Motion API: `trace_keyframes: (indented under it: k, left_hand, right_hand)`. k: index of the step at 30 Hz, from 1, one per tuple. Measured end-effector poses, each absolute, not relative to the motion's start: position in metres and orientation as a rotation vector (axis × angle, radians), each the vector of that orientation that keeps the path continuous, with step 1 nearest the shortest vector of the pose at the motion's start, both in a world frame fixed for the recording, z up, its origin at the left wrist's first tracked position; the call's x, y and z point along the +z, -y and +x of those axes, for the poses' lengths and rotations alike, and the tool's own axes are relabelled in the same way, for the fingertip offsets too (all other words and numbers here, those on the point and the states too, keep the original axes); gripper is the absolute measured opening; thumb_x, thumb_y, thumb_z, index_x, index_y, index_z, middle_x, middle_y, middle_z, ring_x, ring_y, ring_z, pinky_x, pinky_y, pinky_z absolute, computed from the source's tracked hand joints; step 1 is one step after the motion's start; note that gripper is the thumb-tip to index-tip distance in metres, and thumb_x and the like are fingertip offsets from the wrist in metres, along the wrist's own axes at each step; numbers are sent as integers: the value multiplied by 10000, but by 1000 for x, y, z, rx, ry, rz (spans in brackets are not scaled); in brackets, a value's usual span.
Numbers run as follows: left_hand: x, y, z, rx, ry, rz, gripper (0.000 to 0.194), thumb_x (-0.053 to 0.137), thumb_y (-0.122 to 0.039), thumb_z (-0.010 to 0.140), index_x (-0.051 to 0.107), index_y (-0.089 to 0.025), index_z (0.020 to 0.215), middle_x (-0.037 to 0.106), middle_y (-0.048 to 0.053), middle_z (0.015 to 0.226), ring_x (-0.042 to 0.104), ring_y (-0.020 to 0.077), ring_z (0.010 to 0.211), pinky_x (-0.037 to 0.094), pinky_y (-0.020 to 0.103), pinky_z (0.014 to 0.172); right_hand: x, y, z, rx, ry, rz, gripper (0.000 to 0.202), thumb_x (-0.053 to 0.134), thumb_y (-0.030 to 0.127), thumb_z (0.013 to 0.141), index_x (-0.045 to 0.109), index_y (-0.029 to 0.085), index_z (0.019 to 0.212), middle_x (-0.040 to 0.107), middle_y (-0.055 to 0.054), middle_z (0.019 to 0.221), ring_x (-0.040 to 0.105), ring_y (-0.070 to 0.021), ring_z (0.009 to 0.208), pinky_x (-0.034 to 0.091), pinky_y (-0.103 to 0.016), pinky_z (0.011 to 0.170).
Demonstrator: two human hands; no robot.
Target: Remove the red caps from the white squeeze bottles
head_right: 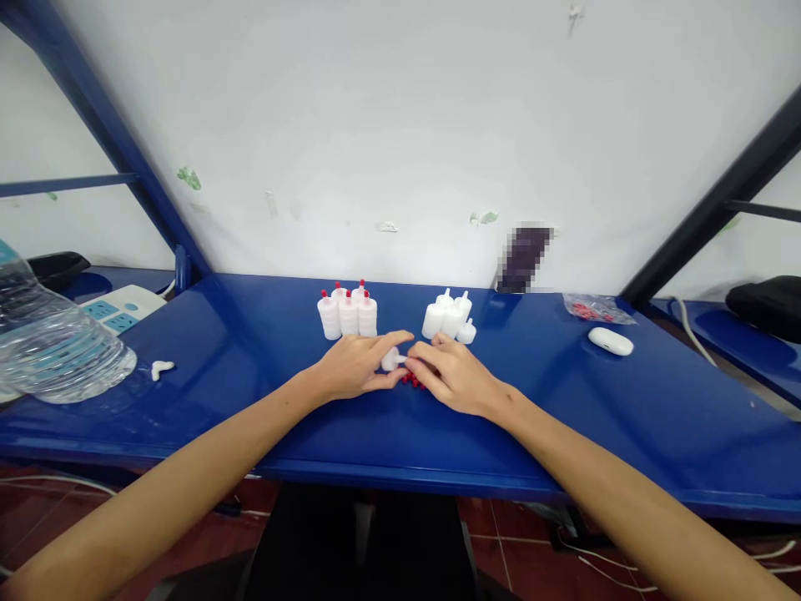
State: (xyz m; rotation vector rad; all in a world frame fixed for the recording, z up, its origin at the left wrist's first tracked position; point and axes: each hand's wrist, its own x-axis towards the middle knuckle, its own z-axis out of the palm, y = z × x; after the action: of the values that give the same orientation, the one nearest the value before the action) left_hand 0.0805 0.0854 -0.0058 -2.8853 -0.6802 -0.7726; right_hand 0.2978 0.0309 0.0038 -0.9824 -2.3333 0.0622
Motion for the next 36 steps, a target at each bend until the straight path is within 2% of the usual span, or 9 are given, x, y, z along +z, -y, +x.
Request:
trace_keyframes:
  k: [3,5,8,10,15,23,26,31,36]
  left_hand:
    - [-3,-89,77,-840,768,-2886,411,454,-431,985,475,-161,1295,705,35,869,655,169,676,397,231,535]
    - [-1,-90,74,-811,750,-2908,263,390,-321,985,581,-151,1044,666,38,817,616,162,666,407,250,565]
    - [1,-91,71,-748,682,-2946,260,341,-185,925,538,-166,755,585,34,731,530,152,608,401,279,580]
    - [2,-91,70,-760,656,-2982,253,335,-166,929,535,-164,774,568,33,738,511,156,617,410,292,602]
    - [3,-91,70,-818,570,-3082,302,275,-236,1043,562,-147,1016,615,69,932,580,176,831,466,305,797]
    - [-3,-93,70,-756,715,-2949,303,379,-399,1025,587,-181,1010,683,26,836,592,155,655,342,250,537]
    - [-3,-90,72,-839,686,-2950,271,440,-409,1008,573,-173,1008,673,37,884,602,156,709,387,247,579]
    - [-3,-87,77,-765,534,-3009,222,465,-371,1023,552,-168,1007,632,48,897,600,176,821,453,273,726]
    - [-4,-85,81,-593,396,-2933,209,503,-354,998,543,-156,945,616,48,846,577,181,760,448,279,682]
  right_hand:
    - [6,-38,318,-76,2047,-1127,233,411,329,975,561,222,832,582,-15,662,504,-173,597,384,-311,617]
    - [12,-45,337,-181,1862,-1287,218,417,335,939,539,228,793,581,-22,669,516,-183,605,391,-318,626]
    - [19,-57,364,-322,1731,-1496,189,436,308,882,509,231,726,593,-52,719,540,-207,670,401,-335,668]
    - [18,-65,376,-368,1723,-1600,174,450,291,849,512,226,701,607,-68,755,547,-214,695,391,-338,667]
    - [9,-74,381,-277,1806,-1782,181,476,311,827,586,211,723,663,-59,772,575,-213,707,355,-319,634]
    - [10,-71,375,-231,1804,-1859,234,487,404,887,626,219,852,650,-21,675,575,-200,620,336,-295,585]
    - [11,-61,366,-228,1860,-1650,232,463,389,923,599,210,868,610,-6,641,548,-176,578,361,-293,598]
    - [11,-38,319,-112,2398,-1045,268,471,436,974,584,193,967,603,-3,697,535,-148,591,388,-273,603]
    - [8,-29,289,-359,2594,-785,309,389,304,1039,594,186,842,607,-21,743,491,-137,620,354,-276,627]
